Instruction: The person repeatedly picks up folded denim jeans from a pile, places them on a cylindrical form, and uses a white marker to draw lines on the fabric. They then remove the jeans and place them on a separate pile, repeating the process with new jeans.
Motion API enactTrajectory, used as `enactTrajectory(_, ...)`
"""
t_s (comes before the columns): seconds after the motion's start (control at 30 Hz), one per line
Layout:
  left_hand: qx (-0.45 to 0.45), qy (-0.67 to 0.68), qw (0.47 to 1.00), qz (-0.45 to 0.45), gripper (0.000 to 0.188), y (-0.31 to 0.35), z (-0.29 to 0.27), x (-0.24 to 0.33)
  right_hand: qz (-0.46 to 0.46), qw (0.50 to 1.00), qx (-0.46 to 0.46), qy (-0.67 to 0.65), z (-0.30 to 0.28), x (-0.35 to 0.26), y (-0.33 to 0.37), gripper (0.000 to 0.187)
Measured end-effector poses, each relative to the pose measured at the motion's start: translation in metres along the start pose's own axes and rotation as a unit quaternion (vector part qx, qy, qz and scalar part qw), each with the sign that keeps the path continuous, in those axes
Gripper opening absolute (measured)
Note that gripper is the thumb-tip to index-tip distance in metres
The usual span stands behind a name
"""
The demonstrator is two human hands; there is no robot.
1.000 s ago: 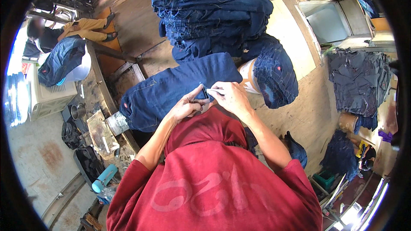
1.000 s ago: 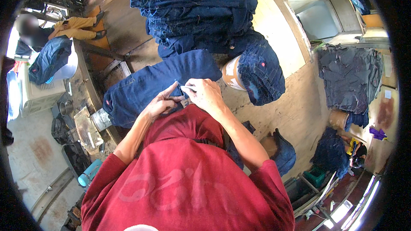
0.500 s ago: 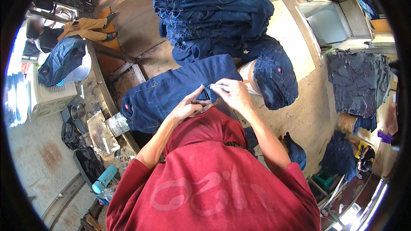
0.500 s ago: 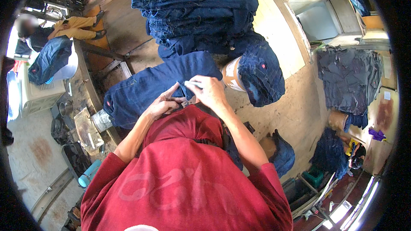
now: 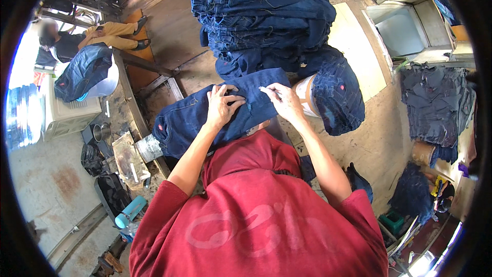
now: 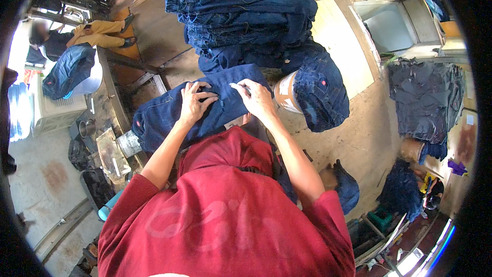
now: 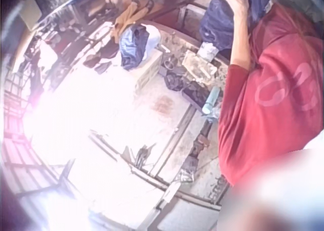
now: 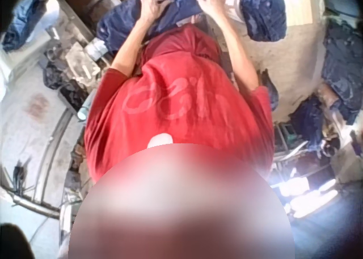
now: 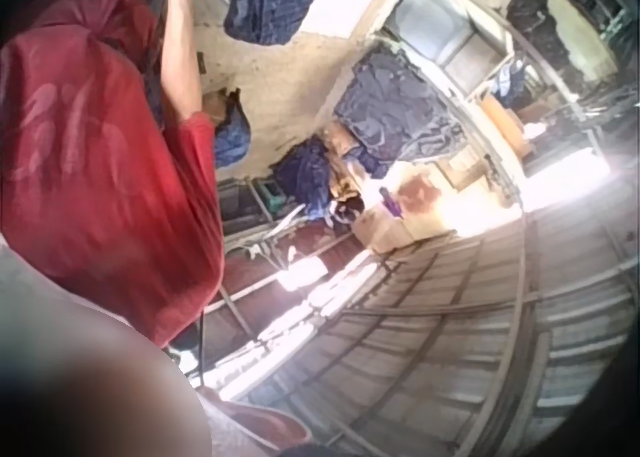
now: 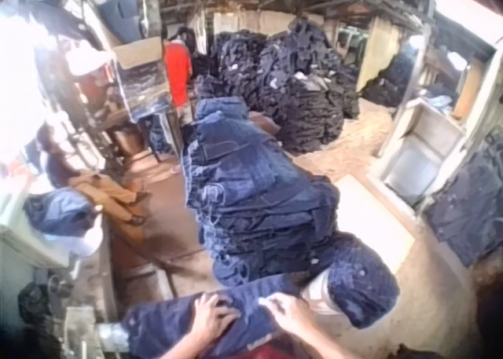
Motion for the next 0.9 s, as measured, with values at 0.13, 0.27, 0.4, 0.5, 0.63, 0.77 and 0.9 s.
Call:
enactTrajectory(0.13, 0.02, 0.176, 0.982, -0.057, 0.011, -0.007, -0.005, -0.015, 0.03, 0.998, -0.046, 0.021, 0.013, -0.007, -0.016, 0.03)
enactTrajectory(0.27, -0.024, 0.131, 0.99, -0.05, 0.019, -0.007, -0.005, -0.009, 0.028, 0.997, -0.056, 0.036, 0.017, -0.009, -0.029, 0.03)
enactTrajectory(0.4, -0.043, 0.039, 0.998, 0.001, 0.026, -0.003, 0.0, 0.001, 0.019, 0.998, -0.052, 0.03, 0.021, -0.006, -0.034, 0.032)
enactTrajectory(0.5, -0.049, 0.062, 0.997, -0.006, 0.019, -0.006, 0.002, -0.004, 0.01, 0.996, -0.082, 0.043, 0.023, -0.004, -0.034, 0.032)
enactTrajectory(0.63, 0.016, 0.215, 0.976, -0.03, 0.014, -0.011, -0.005, -0.019, 0.02, 0.991, -0.127, 0.034, 0.026, -0.005, -0.035, 0.032)
enactTrajectory(0.77, 0.038, 0.274, 0.96, -0.028, 0.013, -0.009, -0.003, -0.026, 0.023, 0.984, -0.168, 0.043, 0.031, -0.015, -0.036, 0.031)
enactTrajectory(0.9, 0.049, 0.262, 0.964, -0.009, 0.014, -0.013, -0.001, -0.024, -0.013, 0.978, -0.189, 0.088, 0.031, -0.029, -0.035, 0.029)
Point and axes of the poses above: each hand's wrist, its own y-axis away from the middle knuckle, its own z-axis out of the palm, x = y × z, the point moved 4 cm from there along -y, towards the middle knuckle, and after that the axes turned 15 degrees about y, right-handed, at the moved point
